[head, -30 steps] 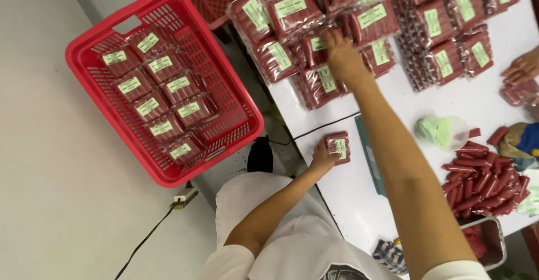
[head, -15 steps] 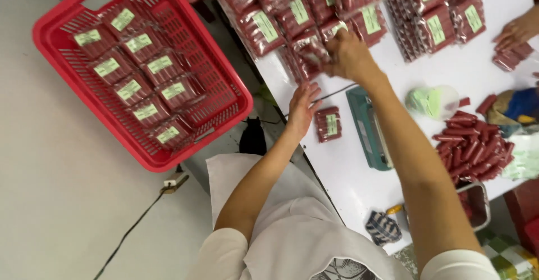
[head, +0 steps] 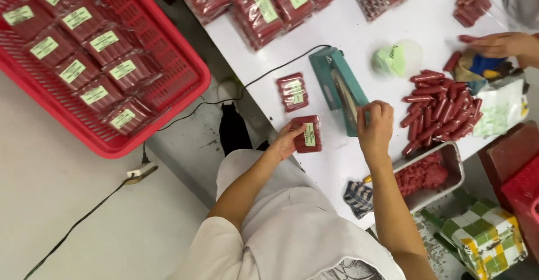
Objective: Sealing small plastic bags containing meat products using a manual heat sealer and placing them into a red basket.
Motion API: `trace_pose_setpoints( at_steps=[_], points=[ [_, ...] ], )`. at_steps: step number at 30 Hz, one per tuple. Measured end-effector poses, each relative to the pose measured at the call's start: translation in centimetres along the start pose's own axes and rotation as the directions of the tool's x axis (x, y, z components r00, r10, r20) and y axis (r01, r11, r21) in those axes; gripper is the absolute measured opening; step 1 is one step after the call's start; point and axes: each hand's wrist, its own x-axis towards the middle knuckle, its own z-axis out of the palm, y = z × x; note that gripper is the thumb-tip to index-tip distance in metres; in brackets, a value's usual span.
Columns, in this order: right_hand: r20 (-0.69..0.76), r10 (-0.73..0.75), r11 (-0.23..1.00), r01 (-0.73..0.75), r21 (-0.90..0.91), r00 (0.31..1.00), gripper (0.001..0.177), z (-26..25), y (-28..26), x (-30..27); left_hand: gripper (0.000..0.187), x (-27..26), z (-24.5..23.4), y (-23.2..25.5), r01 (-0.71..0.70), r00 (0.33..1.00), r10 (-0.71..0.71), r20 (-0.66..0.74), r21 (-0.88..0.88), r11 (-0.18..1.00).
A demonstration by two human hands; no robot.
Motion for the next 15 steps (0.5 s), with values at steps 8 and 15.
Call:
trace_pose_setpoints(
  at_steps=[8, 15],
  points=[
    [0.456, 0.225, 0.967, -0.142, -0.21, 0.861, 0.047, -1.5, 3.0, 0.0, 0.045, 9.4, 4.2, -4.7, -0.074, 0.993, 0.077, -0.087, 0.038, 0.997],
    [0.088, 0.071, 0.989, -0.059, -0.132, 0.994, 0.031, 9.6, 8.1, -3.5, 0.045, 13.1, 7.7, -3.1, -0.172, 0.966, 0.148, -0.212, -0.099, 0.98]
  ],
)
